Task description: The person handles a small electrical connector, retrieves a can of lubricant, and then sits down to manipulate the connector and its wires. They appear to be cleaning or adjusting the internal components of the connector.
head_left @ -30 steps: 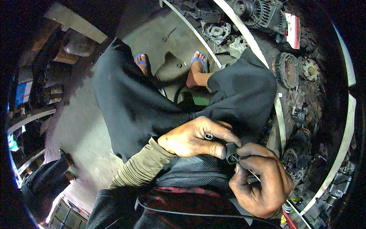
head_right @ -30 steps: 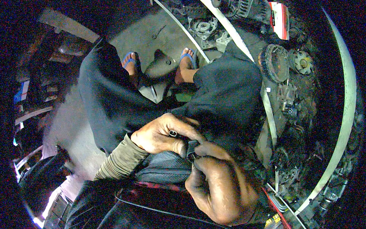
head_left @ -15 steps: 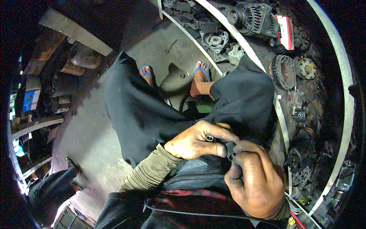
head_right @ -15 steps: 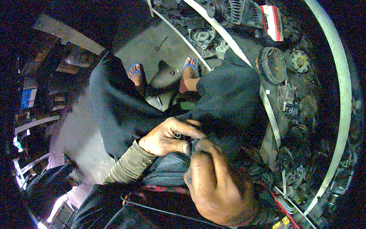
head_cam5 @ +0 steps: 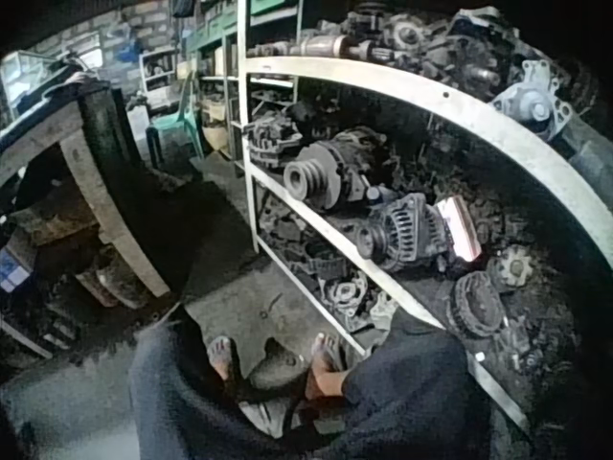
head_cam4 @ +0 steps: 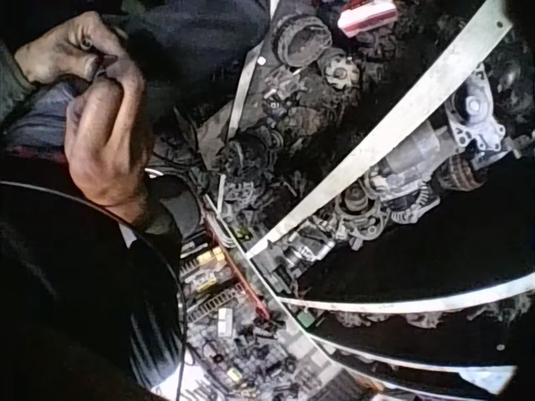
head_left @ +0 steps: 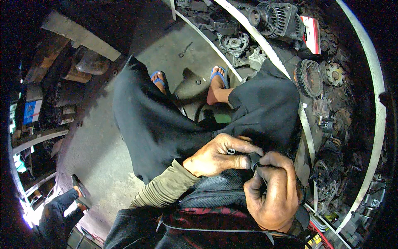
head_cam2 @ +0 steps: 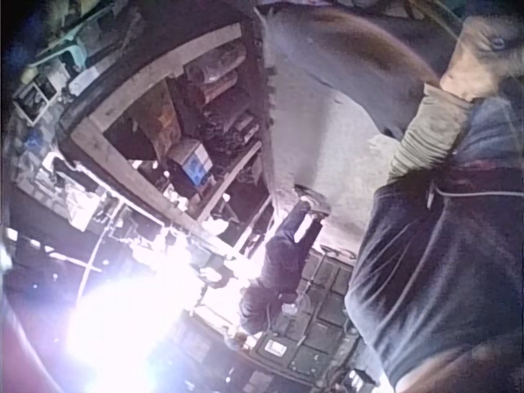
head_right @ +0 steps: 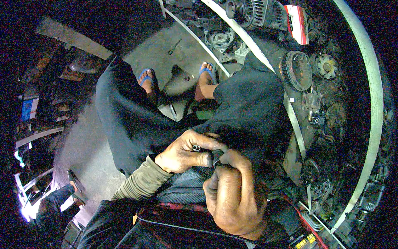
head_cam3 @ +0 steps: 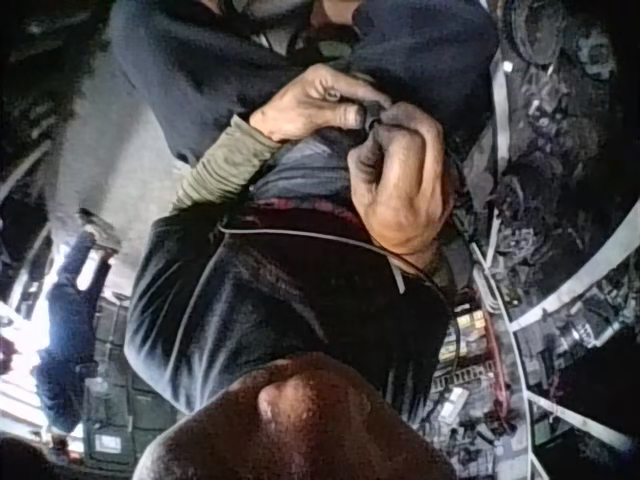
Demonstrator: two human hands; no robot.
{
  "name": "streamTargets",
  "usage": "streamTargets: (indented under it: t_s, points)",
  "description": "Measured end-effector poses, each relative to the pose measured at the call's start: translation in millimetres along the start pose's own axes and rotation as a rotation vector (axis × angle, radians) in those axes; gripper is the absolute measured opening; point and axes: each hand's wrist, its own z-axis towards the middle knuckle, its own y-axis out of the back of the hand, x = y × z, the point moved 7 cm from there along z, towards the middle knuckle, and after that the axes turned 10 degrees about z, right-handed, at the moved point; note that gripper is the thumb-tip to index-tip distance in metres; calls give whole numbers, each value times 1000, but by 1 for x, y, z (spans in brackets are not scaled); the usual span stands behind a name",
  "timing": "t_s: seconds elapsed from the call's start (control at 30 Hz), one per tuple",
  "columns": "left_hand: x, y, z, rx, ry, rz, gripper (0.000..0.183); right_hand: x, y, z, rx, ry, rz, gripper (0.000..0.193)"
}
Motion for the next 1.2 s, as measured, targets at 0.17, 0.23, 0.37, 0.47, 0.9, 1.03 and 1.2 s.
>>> streamTargets:
  t_s: [0.17,0.23,0.37,0.47,0.9,1.03,1.2]
  points:
    - [5,-2,1,-1,13,-35,44,-5,-1,-5,-48,-21,31,17]
    - [8,0,-1,-20,18,-41,45,-7,-4,-5,-27,-12,50,17]
    - [8,-2,3,-10,5,-23,46,-9,0,-6,-119,-39,80,18]
    - [7,-2,3,-6,18,-36,47,-13,-1,-10,-160,-57,107,19]
    - [5,-3,3,20,9,-46,48,-17,4,-10,-61,-100,193,24]
    - [4,-2,2,23,13,-8,47,-16,2,-8,-14,-80,172,25]
    - [6,-2,4,-7,-18,35,47,-17,-2,-7,-52,-109,131,23]
